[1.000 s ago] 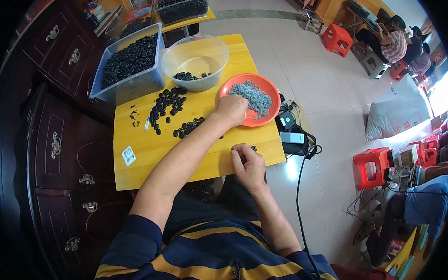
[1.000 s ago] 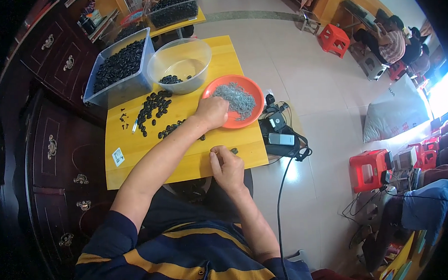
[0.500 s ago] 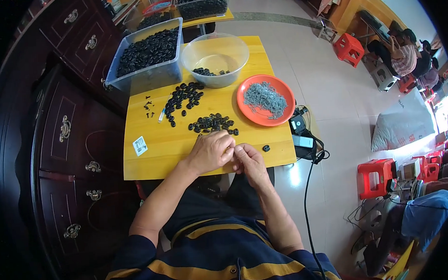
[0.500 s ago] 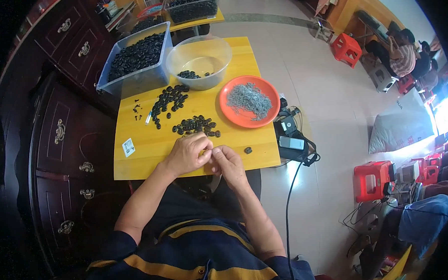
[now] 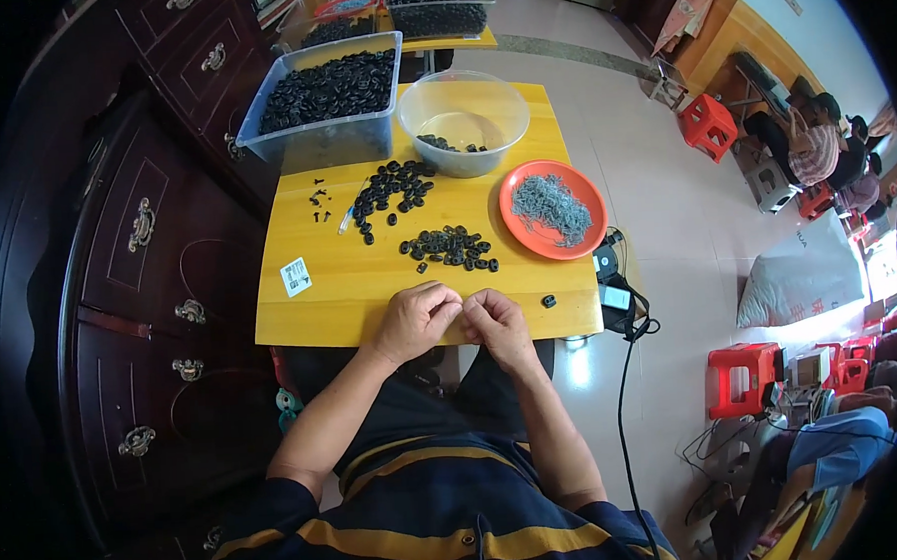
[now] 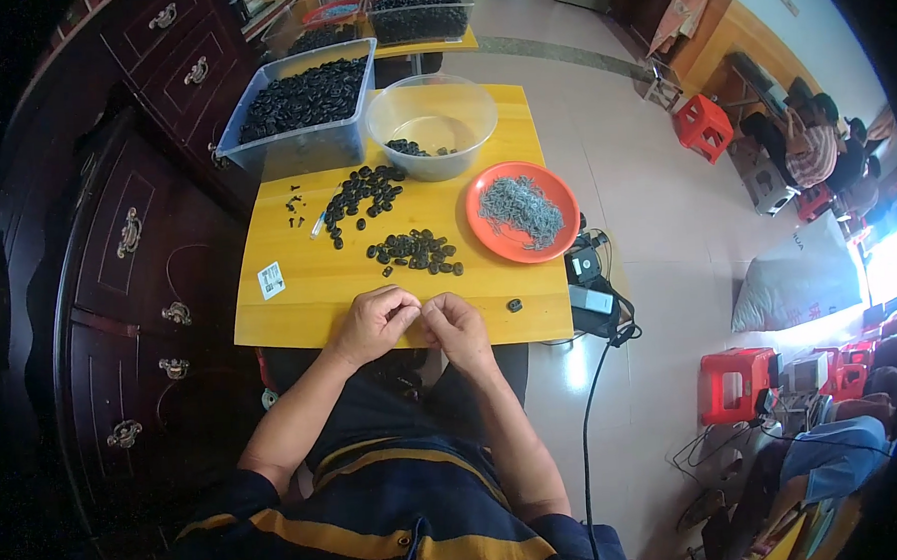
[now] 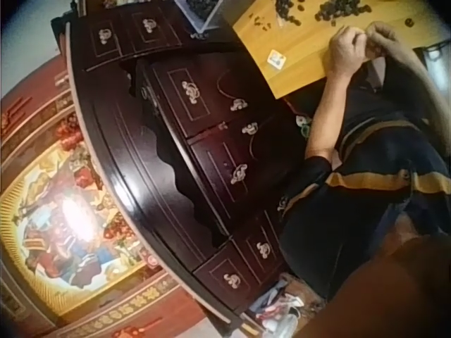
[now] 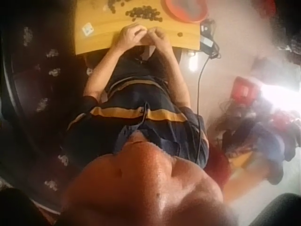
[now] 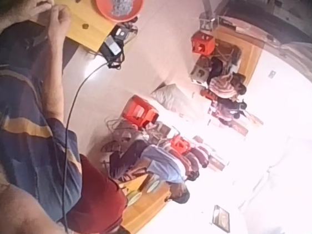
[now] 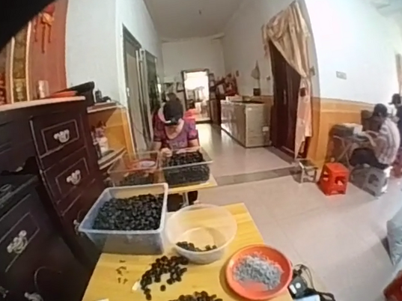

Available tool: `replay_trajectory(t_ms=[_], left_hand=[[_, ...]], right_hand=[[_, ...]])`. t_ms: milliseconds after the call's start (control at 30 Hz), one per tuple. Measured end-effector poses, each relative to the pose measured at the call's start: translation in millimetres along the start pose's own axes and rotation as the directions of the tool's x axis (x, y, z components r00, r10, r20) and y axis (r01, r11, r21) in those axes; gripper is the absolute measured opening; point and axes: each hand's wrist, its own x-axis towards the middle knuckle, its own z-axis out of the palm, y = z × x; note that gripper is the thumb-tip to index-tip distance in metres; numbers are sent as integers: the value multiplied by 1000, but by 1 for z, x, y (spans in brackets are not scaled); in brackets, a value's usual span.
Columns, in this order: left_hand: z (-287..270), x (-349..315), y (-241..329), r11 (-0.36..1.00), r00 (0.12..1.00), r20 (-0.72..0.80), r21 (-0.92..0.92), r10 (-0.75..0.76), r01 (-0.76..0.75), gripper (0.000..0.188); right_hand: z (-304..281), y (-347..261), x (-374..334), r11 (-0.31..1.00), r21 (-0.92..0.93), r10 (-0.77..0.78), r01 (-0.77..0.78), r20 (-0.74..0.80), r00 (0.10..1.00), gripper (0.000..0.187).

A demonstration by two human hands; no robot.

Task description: The person assembles plastic components by inserting pins into clips by hand, pours more clips from a bowl onto the table, and continues assembling the clips.

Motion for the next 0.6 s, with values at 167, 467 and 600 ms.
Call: replay_trajectory(t_ms=[167, 467, 600], left_hand=[[6, -7, -15, 975, 990, 5, -168, -144, 143, 13], [11, -11, -16, 961, 984, -30, -223, -177, 166, 15], [11, -10, -19, 956, 987, -35, -256, -160, 146, 15]], right_hand=[[5, 4, 0, 990, -106, -96, 92, -27, 995, 15], [7, 12, 4, 973, -172, -164, 156, -36, 986, 14], [10, 6, 5, 977, -154, -148, 145, -9, 989, 15]])
